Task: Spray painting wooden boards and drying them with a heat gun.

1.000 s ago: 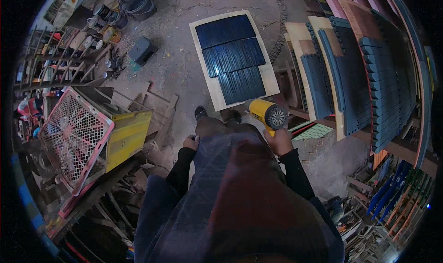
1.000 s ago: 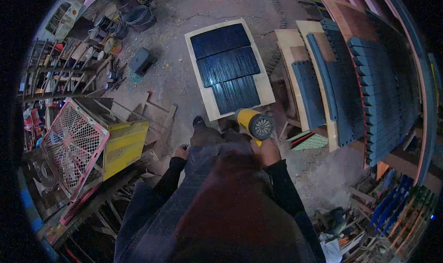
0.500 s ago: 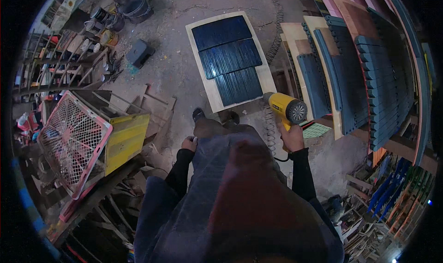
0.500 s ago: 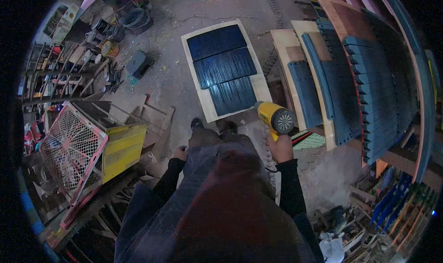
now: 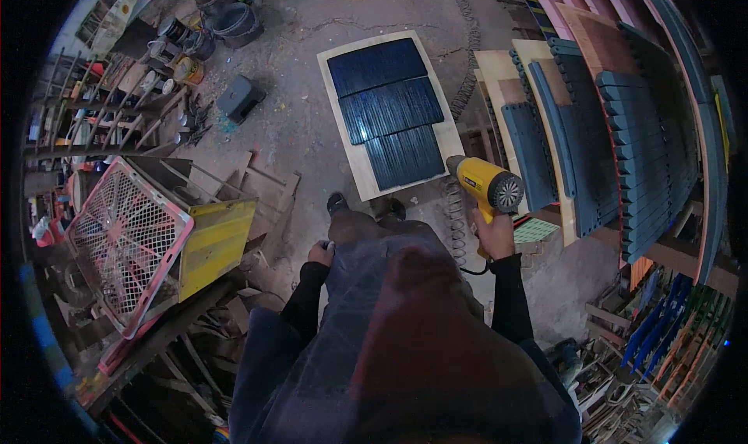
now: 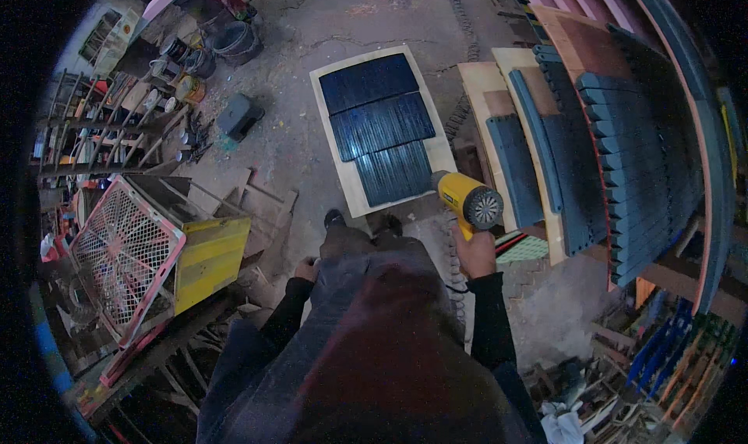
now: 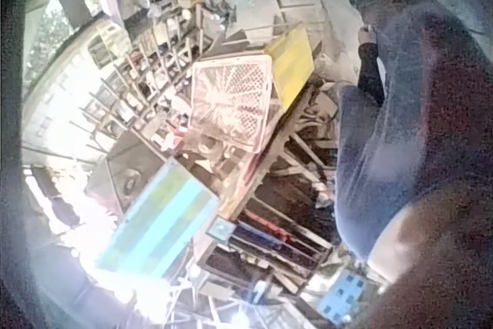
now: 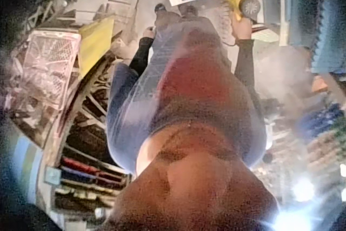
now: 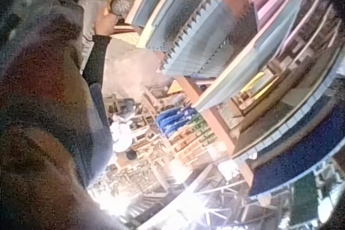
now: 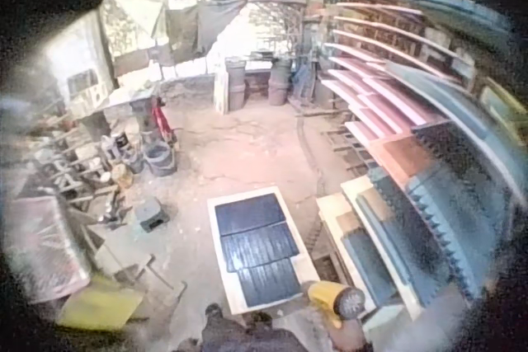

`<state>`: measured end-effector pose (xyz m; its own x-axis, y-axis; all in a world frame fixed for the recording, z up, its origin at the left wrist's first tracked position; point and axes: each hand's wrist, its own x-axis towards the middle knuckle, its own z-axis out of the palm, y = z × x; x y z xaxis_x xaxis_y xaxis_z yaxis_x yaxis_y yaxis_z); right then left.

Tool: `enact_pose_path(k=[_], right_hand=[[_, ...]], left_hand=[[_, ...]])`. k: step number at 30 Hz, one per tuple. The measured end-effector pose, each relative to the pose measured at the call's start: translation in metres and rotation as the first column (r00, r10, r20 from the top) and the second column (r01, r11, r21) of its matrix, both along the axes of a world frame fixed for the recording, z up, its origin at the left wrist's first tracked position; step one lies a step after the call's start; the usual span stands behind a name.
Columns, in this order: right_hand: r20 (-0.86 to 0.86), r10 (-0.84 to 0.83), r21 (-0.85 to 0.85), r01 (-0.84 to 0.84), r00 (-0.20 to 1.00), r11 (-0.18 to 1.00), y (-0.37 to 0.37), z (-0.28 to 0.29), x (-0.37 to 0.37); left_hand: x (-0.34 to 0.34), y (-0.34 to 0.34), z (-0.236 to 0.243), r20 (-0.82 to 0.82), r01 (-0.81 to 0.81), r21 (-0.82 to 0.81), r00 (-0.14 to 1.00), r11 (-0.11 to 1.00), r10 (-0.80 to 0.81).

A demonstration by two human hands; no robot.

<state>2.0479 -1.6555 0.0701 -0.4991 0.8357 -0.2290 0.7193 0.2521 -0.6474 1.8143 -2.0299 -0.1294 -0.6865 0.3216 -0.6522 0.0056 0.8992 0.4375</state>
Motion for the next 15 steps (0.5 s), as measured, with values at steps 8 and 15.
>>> enact_pose_path(k=[8,15], right_hand=[[0.055,-0.031,-0.005,0.031,0.998,1.000,0.001,-0.011,0.005],[0.036,-0.157,-0.213,0.161,0.987,0.964,-0.001,-0.019,-0.001]], left_hand=[[-0.001,-0.009,0.001,0.011,-0.034,0.011,0.999,0.999,0.033],[-0.013,-0.026,-0.007,-0.096,-0.028,0.079,0.995,0.996,0.036]])
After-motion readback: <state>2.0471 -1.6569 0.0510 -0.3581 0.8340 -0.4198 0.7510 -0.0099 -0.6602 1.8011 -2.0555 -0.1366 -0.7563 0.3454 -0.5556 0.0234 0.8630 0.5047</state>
